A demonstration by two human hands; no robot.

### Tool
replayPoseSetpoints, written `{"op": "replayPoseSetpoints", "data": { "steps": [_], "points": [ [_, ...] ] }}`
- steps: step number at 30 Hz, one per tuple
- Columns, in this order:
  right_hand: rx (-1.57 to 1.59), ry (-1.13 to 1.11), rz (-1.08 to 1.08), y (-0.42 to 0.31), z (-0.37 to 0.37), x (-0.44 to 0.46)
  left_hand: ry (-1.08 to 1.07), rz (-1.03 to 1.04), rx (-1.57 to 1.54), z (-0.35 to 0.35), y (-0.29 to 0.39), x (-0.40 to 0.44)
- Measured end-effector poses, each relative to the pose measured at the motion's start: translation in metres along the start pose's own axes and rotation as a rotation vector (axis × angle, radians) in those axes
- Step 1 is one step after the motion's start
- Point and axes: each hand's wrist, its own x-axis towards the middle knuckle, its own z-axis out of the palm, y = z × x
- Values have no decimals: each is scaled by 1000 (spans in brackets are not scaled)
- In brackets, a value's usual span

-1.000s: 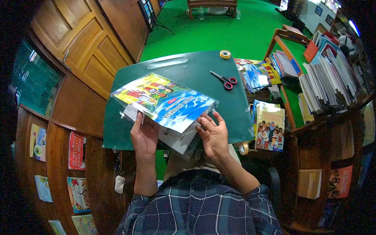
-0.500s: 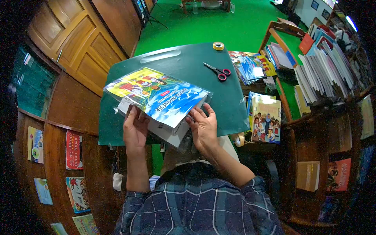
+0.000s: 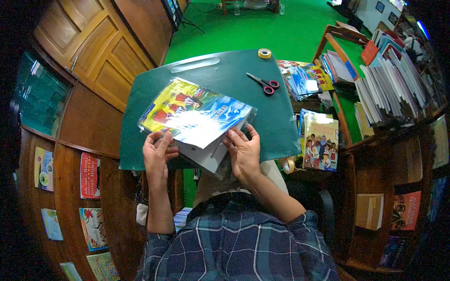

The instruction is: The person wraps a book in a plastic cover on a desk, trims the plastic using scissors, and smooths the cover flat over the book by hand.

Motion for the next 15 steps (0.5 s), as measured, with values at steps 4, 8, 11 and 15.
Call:
{"op": "replayPoseSetpoints", "data": {
  "steps": [4,8,11,15],
  "points": [
    [-15,9,-18,3,-1,-2,2,-33,-91,2,-16,-6],
    [-30,18,-43,3,0,-4,54,-62,-282,9,-24,-16],
    [-61,1,-104,3,0,-4,-80,-203,-513,8,-26,-24],
    [-108,-8,-130,3,-2,-3,-152,-307,-582,18,-23,-31]
  ]
}}
